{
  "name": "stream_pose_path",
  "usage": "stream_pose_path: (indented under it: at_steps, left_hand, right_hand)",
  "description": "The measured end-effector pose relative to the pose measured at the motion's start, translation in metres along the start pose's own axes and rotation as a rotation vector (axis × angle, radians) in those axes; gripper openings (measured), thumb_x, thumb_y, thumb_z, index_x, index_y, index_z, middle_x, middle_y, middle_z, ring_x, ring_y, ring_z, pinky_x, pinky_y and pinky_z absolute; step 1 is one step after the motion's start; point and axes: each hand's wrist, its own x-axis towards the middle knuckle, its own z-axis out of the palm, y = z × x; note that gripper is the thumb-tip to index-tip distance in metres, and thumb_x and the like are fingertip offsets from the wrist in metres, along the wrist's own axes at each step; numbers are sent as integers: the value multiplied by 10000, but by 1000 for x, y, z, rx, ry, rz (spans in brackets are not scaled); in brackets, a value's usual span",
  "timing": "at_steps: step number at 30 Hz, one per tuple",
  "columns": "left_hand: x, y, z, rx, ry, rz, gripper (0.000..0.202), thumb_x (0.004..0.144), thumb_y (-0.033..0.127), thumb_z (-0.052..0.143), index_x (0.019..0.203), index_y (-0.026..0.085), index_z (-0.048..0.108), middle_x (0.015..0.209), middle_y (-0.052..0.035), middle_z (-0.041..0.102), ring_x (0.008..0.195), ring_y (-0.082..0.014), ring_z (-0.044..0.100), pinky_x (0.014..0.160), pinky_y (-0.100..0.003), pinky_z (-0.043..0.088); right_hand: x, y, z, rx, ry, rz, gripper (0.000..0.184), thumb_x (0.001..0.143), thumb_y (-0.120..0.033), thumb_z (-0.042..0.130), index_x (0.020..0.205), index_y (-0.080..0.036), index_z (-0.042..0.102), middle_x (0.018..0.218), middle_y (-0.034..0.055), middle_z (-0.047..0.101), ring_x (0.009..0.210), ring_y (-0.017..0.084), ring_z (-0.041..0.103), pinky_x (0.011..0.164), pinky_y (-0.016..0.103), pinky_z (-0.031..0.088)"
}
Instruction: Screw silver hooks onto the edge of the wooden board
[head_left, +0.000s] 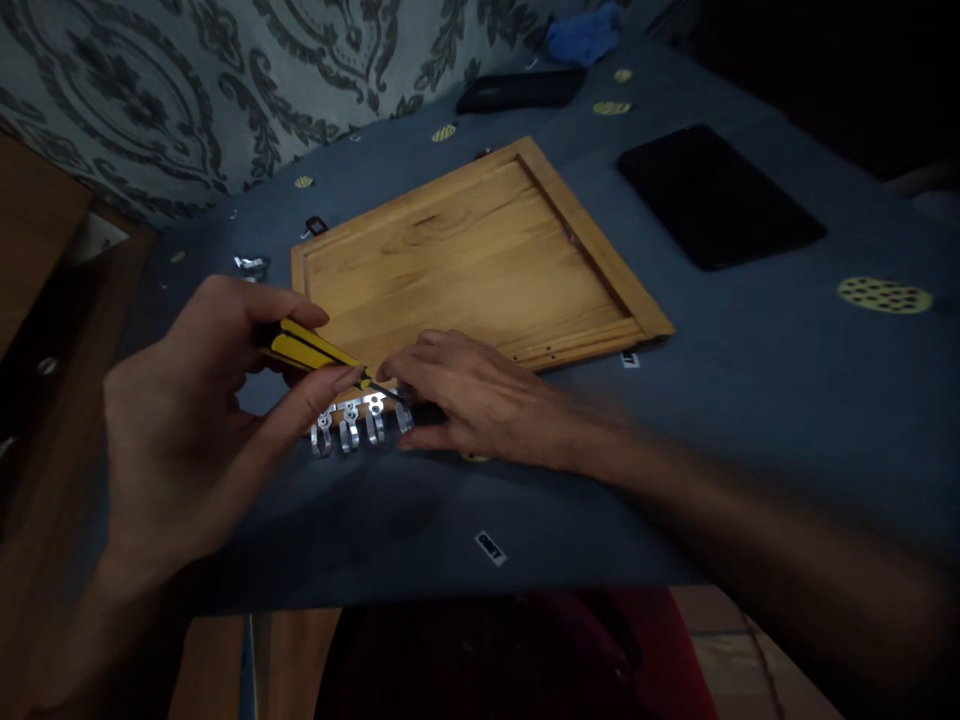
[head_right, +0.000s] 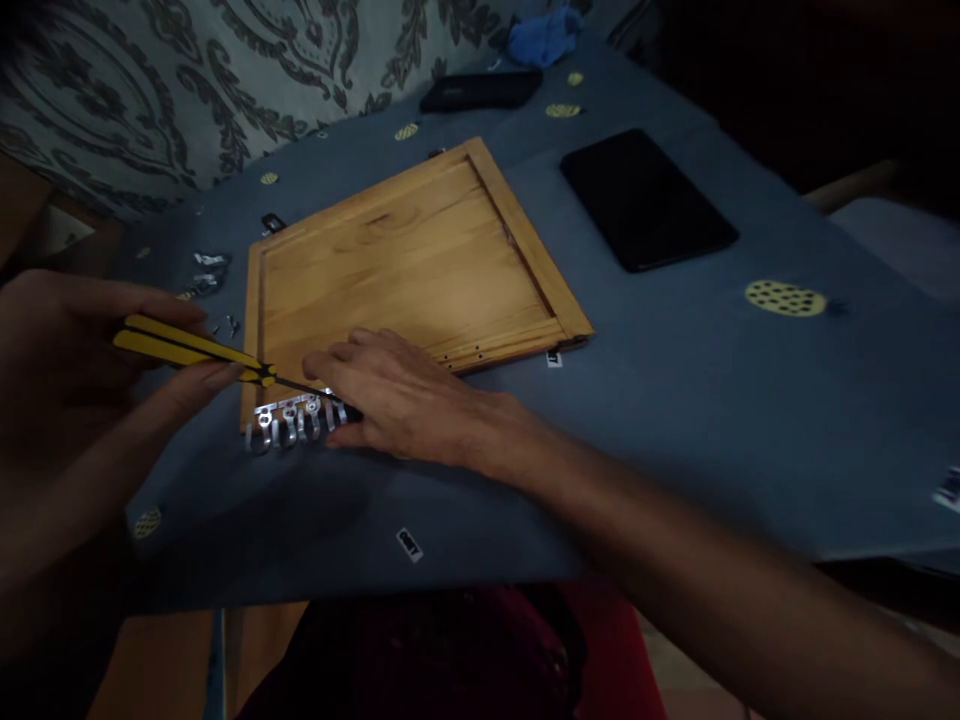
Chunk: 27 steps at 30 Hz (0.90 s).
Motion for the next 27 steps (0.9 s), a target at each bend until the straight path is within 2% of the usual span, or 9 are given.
stream_pose_path:
  at_steps: [8,17,22,27]
  left_hand:
    - [2,0,0,-9,-6,31,237,825,336,766,1046,293,693,923,60,690,753,-136,670,631,-266,519]
    - [1,-4,-6,39,-78,97,186,870,337,694,1046,289,656,885,52,669,691,-121,657,460,-208,460]
    - [4,-2,-9,78,-144,131,161,879,311,658,1032,278,624,876,60,637,659,-112,613,540,-242,462]
    - [2,5,-10,111,-137,28,131,895,311,641,1019,278,618,884,62,635,710,-126,612,645,-251,481]
  right_hand:
    - [0,1,1,7,1,-8,440,923,-416,731,1238,-156,568,1111,105,648,1024,262,555,885,388,445]
    - [0,-1,-1,-8,6,-16,423,906,-396,752,1205,-146,587,1083,105,656,1016,267,566,889,397,450]
    - [1,-1,-1,-5,9,-8,435,903,-388,756,1197,-105,603,1064,118,638,1001,263,560,868,379,433]
    - [1,0,0,-24,12,-20,411,910,-421,741,1171,-137,599,1037,93,635,945,249,546,827,365,422]
